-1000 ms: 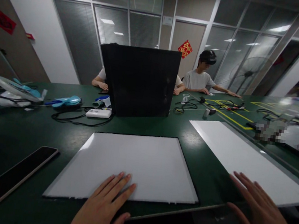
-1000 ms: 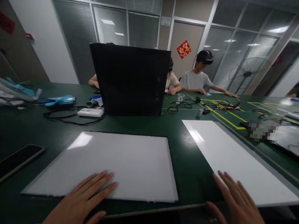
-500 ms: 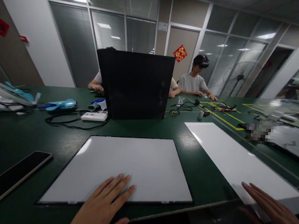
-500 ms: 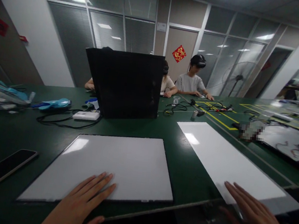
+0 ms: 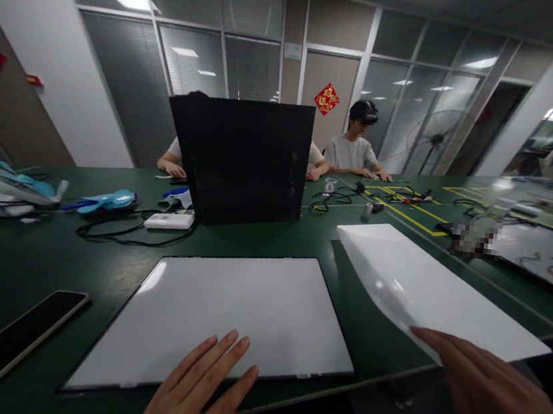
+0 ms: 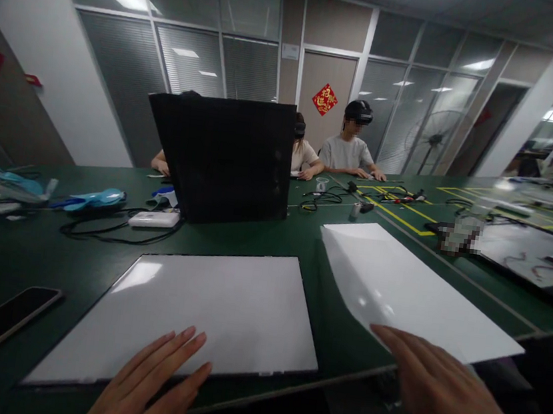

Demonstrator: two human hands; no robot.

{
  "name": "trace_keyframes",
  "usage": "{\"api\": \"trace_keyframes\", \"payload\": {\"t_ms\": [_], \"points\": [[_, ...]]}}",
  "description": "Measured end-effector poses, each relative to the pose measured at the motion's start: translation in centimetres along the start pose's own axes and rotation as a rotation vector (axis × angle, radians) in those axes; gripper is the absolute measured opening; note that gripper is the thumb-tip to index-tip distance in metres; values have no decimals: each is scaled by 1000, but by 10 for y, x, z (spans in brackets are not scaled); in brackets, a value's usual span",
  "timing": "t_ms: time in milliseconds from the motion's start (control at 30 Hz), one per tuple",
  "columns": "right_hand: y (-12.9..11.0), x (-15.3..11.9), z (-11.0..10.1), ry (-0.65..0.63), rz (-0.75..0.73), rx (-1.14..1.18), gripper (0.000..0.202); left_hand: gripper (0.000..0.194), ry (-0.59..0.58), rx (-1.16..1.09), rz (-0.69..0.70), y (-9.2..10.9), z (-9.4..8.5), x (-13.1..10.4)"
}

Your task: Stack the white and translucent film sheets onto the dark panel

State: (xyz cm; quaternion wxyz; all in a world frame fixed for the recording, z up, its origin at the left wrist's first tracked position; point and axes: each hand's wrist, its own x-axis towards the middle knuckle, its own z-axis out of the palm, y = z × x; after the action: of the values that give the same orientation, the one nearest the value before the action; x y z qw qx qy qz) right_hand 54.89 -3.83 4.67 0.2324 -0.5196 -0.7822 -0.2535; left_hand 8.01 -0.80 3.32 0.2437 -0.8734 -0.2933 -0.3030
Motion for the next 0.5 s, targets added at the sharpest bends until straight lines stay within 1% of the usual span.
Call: {"api": "trace_keyframes", "payload": {"t_ms": [33,67,100,133,167,233,300,367,433,500], "points": [[-18,18,-3,6,-83,-7,48,47,42,-11,3,3,-1,3],[-37,34,-4,40,-163,13,48,47,75,-12,6,6,-2,5],[-55,49,-5,28,-220,41,47,45,103,-8,2,9,-2,8],[-71,62,-6,42,-275,78,46,42,127,-10,-14,11,-1,11],[-86,72,-5,45,-319,117,45,39,143,-20,-35,12,1,14],[-108,85,-1,47,-405,200,40,32,114,-55,-49,13,7,18],[-119,87,7,47,-471,263,35,28,50,-62,-23,11,15,19],[-122,83,19,23,-500,288,35,26,-17,-35,8,8,23,15],[-118,74,32,-30,-503,266,42,26,-65,-1,29,4,27,10],[-109,62,44,-75,-455,195,48,28,-95,30,43,0,28,4]]}}
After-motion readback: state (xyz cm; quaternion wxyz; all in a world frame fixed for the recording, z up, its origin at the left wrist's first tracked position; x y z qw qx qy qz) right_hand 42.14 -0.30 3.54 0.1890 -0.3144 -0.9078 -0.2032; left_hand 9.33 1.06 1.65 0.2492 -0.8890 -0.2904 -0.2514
